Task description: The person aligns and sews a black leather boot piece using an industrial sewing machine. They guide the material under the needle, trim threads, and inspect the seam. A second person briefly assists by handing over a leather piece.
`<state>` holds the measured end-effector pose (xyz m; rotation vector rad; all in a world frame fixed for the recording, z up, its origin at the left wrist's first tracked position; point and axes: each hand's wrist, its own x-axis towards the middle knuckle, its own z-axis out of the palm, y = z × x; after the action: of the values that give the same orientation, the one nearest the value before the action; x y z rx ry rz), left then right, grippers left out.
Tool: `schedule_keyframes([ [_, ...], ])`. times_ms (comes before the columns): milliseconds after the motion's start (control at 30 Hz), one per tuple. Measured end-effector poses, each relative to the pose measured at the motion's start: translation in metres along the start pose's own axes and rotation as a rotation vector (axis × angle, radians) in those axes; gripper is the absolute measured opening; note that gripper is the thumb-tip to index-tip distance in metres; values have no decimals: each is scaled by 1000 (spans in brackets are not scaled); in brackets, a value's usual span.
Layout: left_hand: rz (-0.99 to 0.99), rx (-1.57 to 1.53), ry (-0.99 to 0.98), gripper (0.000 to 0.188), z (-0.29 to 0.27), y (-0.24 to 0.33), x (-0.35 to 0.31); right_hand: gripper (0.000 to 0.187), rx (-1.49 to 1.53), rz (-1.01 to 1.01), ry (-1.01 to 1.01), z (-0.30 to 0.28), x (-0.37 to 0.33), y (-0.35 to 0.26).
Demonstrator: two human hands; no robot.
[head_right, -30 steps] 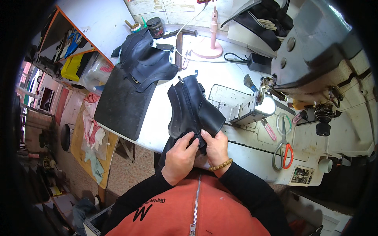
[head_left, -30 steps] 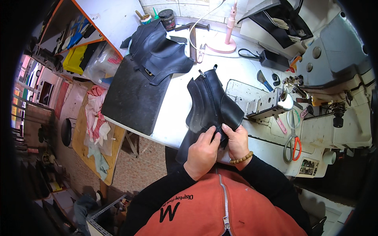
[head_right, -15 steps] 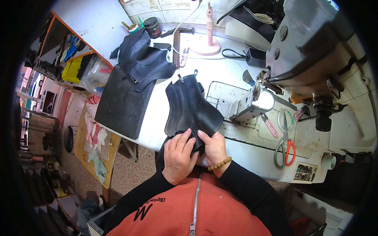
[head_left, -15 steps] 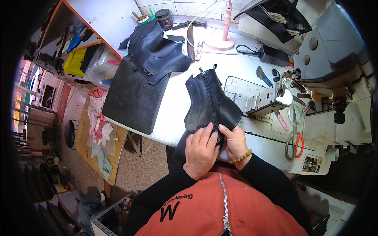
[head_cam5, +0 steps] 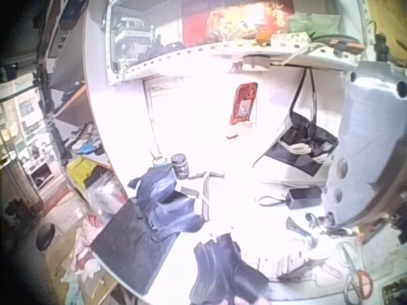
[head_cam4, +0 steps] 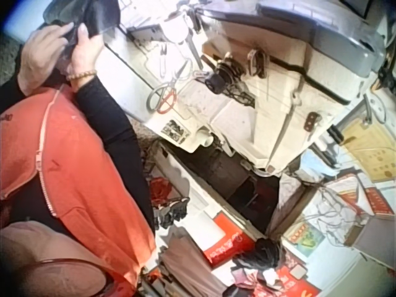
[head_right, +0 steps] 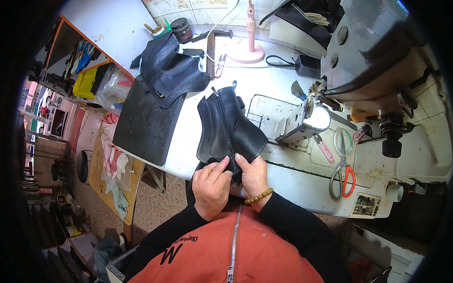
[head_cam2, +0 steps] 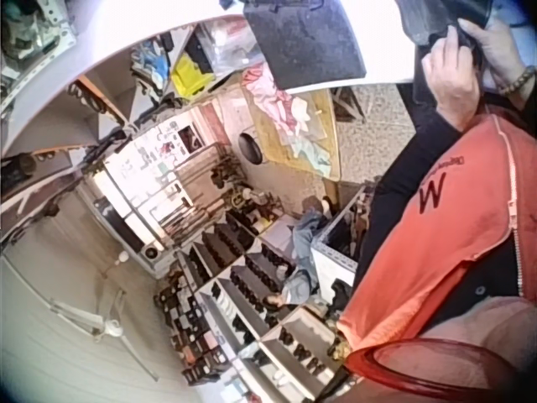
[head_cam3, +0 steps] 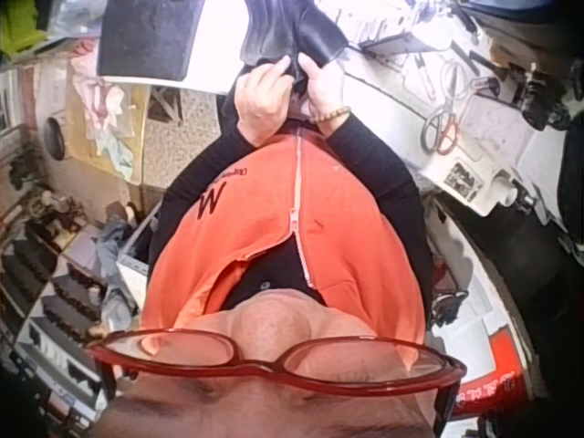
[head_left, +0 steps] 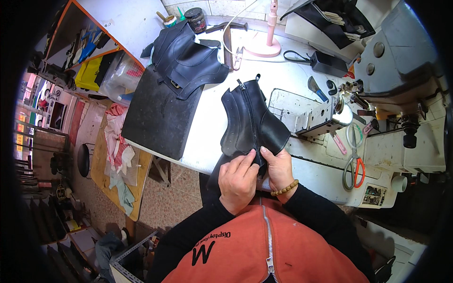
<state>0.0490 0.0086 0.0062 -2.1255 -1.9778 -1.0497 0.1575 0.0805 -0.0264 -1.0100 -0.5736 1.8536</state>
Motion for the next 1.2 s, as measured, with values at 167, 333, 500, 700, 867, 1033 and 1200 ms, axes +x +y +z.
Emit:
schedule_keyframes([
  [167,55,63,-9,12,4,-2,1,33,71,41,-13,-2,-1,-2],
  [333,112,132,-41,10,5,-2,2,34,27,58,-42,-5,-4,-8],
  [500,154,162,-30,9,6,1,3,40,-32,61,-98,-6,-7,-13],
  [700,98,69,-96,20,2,4,2,42,-53,26,-84,-10,-5,-7],
  [867,2,-140,-136,30,-8,-5,7,41,-219,-89,-125,-11,3,-16],
  [1033,-459,-513,158,51,-29,-69,38,41,-402,-129,-418,8,15,-69],
  [1200,-807,-1374,142,30,-39,-147,60,39,-669,-74,-785,36,10,-144],
])
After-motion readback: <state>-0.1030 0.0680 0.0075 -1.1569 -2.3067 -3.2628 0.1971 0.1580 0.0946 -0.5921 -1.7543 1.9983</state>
